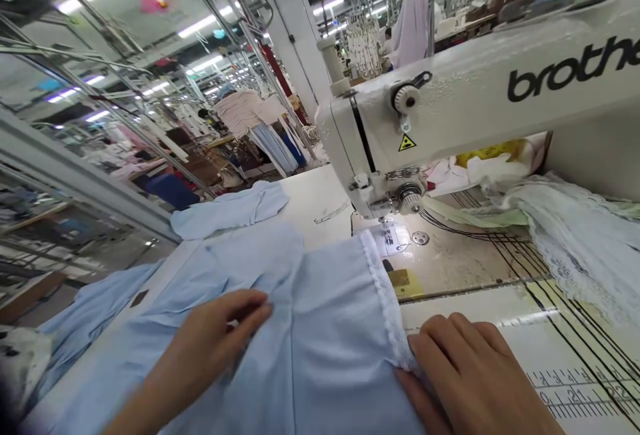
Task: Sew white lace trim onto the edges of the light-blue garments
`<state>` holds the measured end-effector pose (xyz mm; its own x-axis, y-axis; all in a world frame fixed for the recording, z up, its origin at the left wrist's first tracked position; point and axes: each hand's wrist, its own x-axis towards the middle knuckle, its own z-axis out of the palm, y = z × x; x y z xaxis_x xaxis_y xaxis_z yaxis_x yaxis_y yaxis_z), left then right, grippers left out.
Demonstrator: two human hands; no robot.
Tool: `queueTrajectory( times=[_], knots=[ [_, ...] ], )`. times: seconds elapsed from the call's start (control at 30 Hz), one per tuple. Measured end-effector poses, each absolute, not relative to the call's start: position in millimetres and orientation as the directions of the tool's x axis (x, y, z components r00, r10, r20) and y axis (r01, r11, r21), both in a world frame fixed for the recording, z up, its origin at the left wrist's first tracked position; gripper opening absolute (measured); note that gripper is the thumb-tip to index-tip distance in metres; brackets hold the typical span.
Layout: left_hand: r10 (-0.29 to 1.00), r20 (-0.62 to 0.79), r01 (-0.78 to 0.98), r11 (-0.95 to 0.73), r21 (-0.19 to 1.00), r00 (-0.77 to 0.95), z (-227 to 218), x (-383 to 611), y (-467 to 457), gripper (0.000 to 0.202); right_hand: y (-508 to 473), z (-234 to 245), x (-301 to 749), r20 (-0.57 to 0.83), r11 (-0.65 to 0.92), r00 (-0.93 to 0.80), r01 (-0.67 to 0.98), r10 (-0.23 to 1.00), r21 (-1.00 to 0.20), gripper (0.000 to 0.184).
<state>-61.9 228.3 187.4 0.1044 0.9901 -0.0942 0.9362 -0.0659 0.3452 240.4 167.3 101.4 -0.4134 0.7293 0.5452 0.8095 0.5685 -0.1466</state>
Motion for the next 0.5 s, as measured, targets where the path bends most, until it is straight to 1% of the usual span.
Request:
queueTrajectory(
  times=[0.13,0.2,0.3,0.4,0.43,0.5],
  knots=[
    [0.991,-0.118,0.876,0.112,0.469,-0.064,199.2,-93.3,232.0,0.046,164.6,97.5,242.4,0.544,0.571,-0.42,0.809,0.727,-0.14,0.011],
    [0.986,-0.119,0.856,0.163,0.491,-0.119,204.8,-106.4,233.9,0.05,162.3,95.8,241.1,0.545,0.545,-0.386,0.822,0.744,-0.162,0.011],
    [0.984,-0.061,0.885,0.177,0.431,-0.168,204.1,-117.7,235.4,0.054,159.4,94.4,238.2,0.545,0.521,-0.352,0.832,0.761,-0.19,0.014],
    [0.984,0.01,0.931,0.168,0.325,-0.18,191.4,-120.4,238.0,0.056,157.5,93.7,237.3,0.544,0.524,-0.356,0.831,0.76,-0.189,0.014],
    [0.985,0.025,0.947,0.157,0.28,-0.17,186.4,-121.0,239.7,0.052,157.0,93.4,237.7,0.544,0.524,-0.357,0.831,0.76,-0.187,0.015],
    [0.987,0.045,0.972,0.141,0.187,-0.152,179.6,-125.3,244.2,0.037,156.5,92.8,238.8,0.543,0.525,-0.357,0.83,0.76,-0.189,0.016]
  ],
)
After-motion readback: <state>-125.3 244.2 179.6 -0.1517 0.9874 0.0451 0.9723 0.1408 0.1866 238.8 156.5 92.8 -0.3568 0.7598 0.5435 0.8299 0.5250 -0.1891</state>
